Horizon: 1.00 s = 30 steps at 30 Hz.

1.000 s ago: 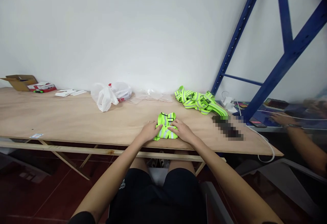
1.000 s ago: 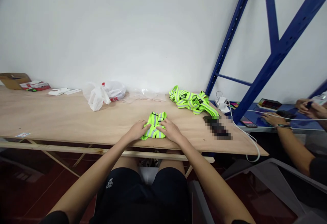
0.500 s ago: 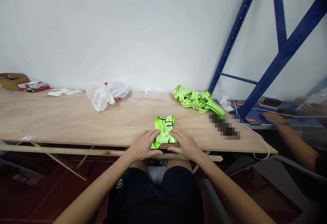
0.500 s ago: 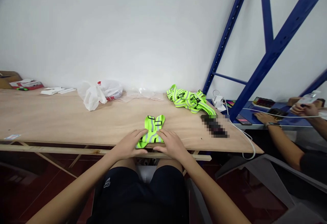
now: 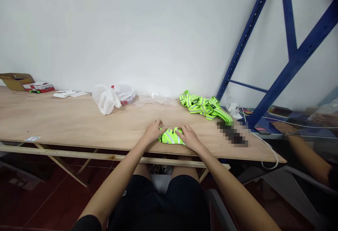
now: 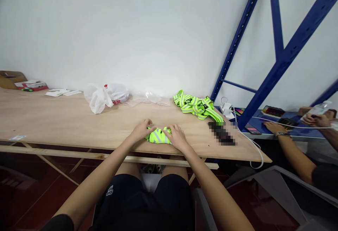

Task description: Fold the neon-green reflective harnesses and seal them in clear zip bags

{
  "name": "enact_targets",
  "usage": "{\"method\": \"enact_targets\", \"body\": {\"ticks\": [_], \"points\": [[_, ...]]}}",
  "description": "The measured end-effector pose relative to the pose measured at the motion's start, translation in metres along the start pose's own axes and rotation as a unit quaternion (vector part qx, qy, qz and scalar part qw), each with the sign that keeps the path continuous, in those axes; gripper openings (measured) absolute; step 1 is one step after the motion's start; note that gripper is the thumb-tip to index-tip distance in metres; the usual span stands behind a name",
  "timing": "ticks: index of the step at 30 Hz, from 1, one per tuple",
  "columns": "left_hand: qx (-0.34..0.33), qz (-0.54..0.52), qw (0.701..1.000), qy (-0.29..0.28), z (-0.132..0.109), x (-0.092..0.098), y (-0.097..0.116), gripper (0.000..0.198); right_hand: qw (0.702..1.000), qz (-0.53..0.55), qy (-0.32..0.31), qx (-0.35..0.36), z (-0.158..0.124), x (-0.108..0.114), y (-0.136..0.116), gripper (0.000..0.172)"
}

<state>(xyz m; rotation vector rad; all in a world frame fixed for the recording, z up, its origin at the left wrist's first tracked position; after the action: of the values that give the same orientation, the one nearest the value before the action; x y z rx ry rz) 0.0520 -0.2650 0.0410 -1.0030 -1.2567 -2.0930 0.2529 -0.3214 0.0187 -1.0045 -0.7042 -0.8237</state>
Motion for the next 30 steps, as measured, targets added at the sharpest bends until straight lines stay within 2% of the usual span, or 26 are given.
{"method": "enact_targets", "body": {"ticks": [3, 6, 8, 11, 15, 22, 26, 30], "points": [[0.033, 0.022, 0.998, 0.039, -0.001, 0.006, -0.001, 0.042, 1.0, 0.003, 0.012, -0.024, 0.003, -0.003, 0.006, 0.05], [0.063, 0.034, 0.995, 0.067, -0.021, 0.017, -0.004, 0.037, 0.999, 0.033, -0.004, -0.024, 0.003, -0.006, 0.008, 0.043], [0.07, 0.015, 0.996, 0.056, -0.037, 0.022, -0.009, 0.038, 0.999, 0.051, -0.011, -0.009, 0.003, -0.006, 0.006, 0.036], [0.042, -0.052, 0.998, 0.014, -0.05, 0.022, -0.015, 0.04, 0.997, 0.078, -0.002, 0.013, 0.001, -0.006, 0.003, 0.033], [0.008, -0.105, 0.994, -0.004, -0.045, 0.013, -0.014, 0.039, 0.994, 0.097, 0.024, 0.048, -0.003, -0.006, -0.004, 0.027], [-0.007, -0.13, 0.991, 0.004, -0.032, -0.014, 0.008, 0.053, 0.988, 0.093, 0.028, 0.121, -0.01, -0.006, -0.015, 0.021], [-0.03, -0.143, 0.989, -0.005, -0.031, -0.032, 0.022, 0.045, 0.985, 0.09, 0.022, 0.143, -0.012, -0.007, -0.018, 0.02], [-0.05, -0.171, 0.984, -0.004, -0.026, -0.041, 0.029, 0.048, 0.977, 0.091, 0.027, 0.19, -0.013, -0.007, -0.019, 0.017]]}}
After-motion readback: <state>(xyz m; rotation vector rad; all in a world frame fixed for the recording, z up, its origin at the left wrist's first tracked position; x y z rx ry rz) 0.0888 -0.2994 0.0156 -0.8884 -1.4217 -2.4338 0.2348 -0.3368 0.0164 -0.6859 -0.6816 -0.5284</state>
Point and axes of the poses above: each hand's wrist, its own z-axis towards the middle knuckle, its own x-axis out of the back of the hand, y = z × x, the point moved 3 cm from there along z, towards the middle knuckle, and after that the axes turned 4 degrees about x, right-handed, at the moved point
